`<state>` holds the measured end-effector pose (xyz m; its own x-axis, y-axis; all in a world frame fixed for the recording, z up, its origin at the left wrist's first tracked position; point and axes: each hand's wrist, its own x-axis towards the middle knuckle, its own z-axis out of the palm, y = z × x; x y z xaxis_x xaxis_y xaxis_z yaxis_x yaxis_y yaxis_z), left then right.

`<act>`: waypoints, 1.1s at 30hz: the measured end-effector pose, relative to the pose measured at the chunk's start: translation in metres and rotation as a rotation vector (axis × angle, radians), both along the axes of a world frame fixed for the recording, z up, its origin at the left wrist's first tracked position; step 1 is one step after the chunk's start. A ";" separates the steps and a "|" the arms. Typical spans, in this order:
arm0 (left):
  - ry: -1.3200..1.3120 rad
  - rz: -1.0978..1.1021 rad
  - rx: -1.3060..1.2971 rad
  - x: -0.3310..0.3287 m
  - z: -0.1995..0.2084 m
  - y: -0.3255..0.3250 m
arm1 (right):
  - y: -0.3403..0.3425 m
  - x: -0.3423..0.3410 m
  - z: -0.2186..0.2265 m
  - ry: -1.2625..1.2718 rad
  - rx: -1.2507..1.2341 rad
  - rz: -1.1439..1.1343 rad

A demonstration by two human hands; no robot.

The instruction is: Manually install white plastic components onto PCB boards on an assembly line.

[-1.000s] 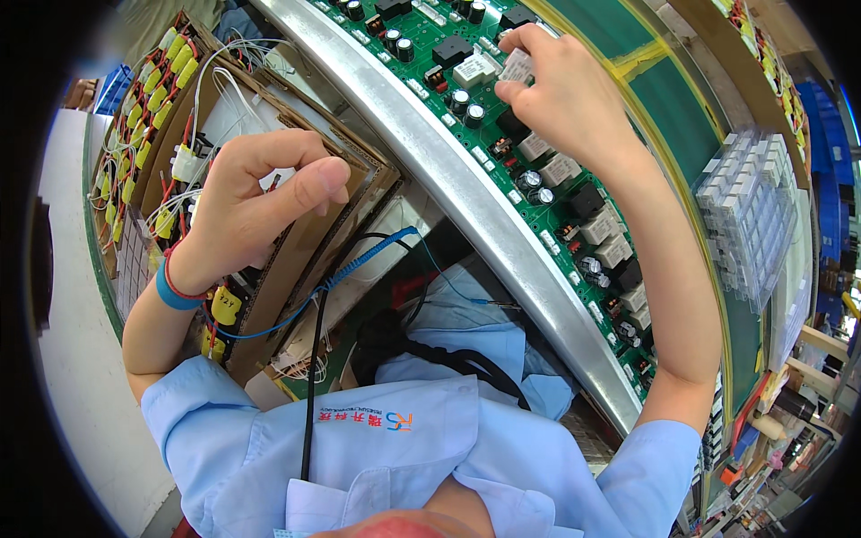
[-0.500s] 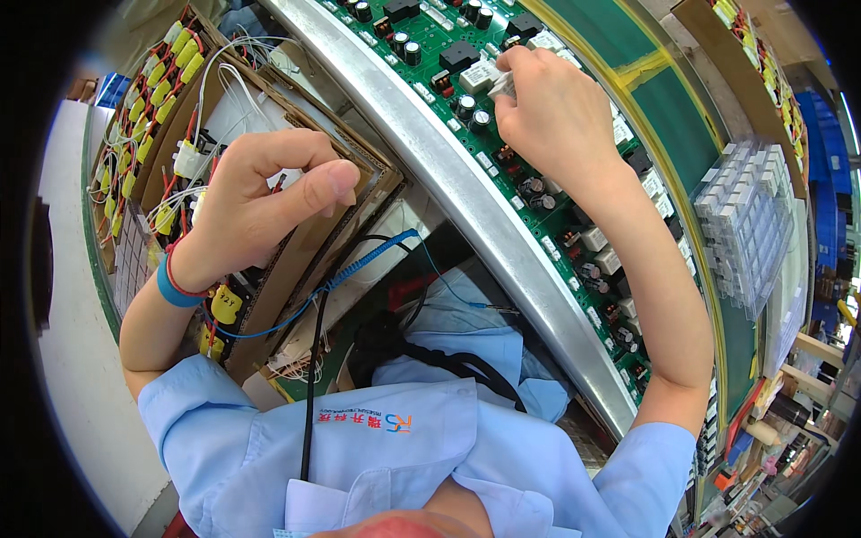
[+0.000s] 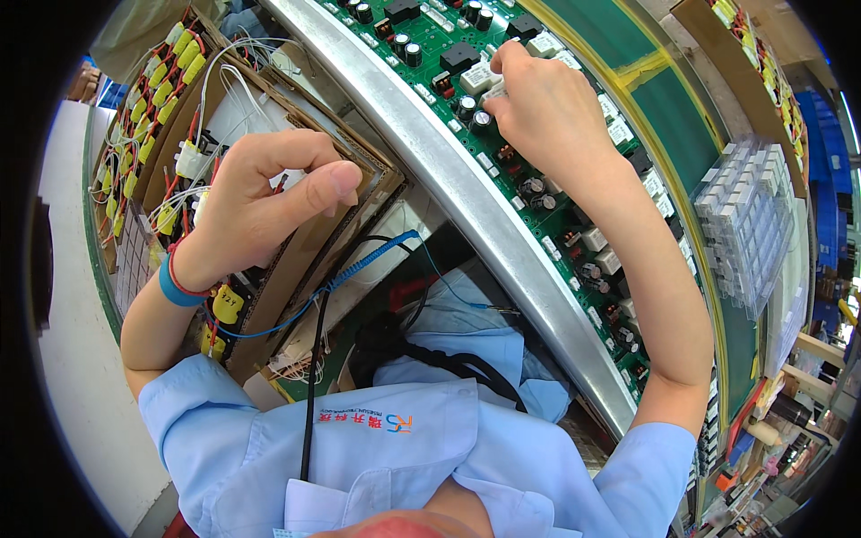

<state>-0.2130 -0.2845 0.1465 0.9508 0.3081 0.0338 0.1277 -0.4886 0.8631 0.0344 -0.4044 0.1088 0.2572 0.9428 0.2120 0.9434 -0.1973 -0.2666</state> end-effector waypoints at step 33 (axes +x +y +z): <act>-0.468 -0.363 -0.168 -0.004 0.033 -0.022 | -0.038 0.013 0.042 0.193 0.179 -0.045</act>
<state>-0.2170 -0.3061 0.1793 0.8920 0.0049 0.4520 -0.4324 -0.2823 0.8563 0.0475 -0.4423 0.1505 0.3495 0.8815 0.3173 0.8630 -0.1711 -0.4753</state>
